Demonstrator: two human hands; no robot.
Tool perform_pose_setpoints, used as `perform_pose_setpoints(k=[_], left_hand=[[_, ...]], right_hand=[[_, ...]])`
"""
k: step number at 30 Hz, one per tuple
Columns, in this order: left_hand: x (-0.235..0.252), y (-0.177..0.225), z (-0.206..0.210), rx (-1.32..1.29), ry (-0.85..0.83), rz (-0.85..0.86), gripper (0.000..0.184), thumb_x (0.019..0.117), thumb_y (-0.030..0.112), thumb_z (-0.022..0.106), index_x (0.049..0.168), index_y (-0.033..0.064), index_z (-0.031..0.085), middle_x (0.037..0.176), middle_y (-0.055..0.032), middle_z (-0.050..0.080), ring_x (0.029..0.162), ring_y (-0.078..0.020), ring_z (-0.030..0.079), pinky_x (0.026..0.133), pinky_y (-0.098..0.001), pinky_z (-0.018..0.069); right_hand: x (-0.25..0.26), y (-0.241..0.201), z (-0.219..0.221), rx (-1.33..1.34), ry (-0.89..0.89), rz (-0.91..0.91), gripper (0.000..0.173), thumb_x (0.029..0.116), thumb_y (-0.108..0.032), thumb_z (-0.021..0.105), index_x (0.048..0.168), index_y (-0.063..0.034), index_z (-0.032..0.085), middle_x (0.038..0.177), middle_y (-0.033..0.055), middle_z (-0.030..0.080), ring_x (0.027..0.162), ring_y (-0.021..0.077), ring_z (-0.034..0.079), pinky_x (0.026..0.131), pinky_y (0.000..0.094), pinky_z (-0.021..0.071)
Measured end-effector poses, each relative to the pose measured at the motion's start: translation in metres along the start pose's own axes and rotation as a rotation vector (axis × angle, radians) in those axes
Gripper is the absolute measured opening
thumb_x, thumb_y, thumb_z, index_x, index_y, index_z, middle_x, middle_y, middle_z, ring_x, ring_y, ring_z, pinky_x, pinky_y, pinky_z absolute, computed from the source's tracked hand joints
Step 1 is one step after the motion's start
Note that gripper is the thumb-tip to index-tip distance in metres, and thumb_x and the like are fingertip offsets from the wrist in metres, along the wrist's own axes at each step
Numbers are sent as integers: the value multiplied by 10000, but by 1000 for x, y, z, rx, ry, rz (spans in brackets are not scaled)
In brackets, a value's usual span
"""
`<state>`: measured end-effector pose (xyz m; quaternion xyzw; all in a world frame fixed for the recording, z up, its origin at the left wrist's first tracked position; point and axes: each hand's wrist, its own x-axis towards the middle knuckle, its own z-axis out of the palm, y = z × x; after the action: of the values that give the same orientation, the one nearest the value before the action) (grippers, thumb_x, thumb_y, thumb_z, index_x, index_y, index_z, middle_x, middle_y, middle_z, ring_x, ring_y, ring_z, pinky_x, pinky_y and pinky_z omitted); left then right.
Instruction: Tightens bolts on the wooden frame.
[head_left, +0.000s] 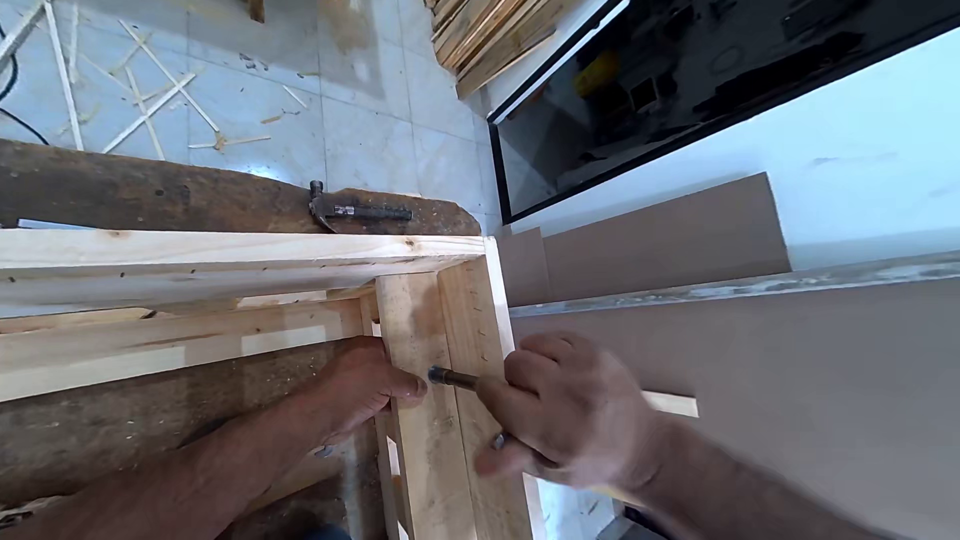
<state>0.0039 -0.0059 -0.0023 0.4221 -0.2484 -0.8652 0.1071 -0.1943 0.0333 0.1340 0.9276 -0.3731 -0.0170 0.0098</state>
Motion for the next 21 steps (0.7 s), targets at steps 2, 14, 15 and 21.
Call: perform_pose_setpoints(k=[2, 14, 15, 21], left_hand=[[1, -1, -2, 16, -4, 11, 300, 826, -21, 795, 1092, -21, 656, 968, -142, 733, 866, -222, 731, 756, -341, 621], [0, -8, -3, -3, -36, 63, 242, 809, -55, 764, 1038, -31, 686, 940, -160, 736, 830, -232, 724, 735, -354, 613], [0, -7, -2, -2, -36, 54, 243, 821, -56, 761, 1048, -33, 677, 941, -160, 735, 829, -231, 724, 734, -350, 613], [2, -2, -3, 2, -42, 21, 263, 830, -55, 754, 1077, -16, 670, 980, -149, 732, 872, -226, 724, 759, -343, 615]], right_hand=[[18, -46, 4, -47, 61, 592, 597, 1069, -518, 387, 698, -127, 645, 556, 13, 530, 495, 173, 580, 412, 340, 447], [-18, -46, -29, 108, 225, 486, 574, 1030, -586, 381, 900, -146, 726, 667, -5, 576, 625, 116, 545, 561, 312, 425], [-22, -38, -25, 97, 180, 378, 597, 1029, -604, 344, 932, -147, 716, 678, -2, 562, 648, 139, 541, 591, 329, 426], [-13, -5, -9, 41, -12, 19, 459, 1005, -506, 358, 865, -160, 627, 675, -16, 496, 673, 168, 505, 627, 340, 387]])
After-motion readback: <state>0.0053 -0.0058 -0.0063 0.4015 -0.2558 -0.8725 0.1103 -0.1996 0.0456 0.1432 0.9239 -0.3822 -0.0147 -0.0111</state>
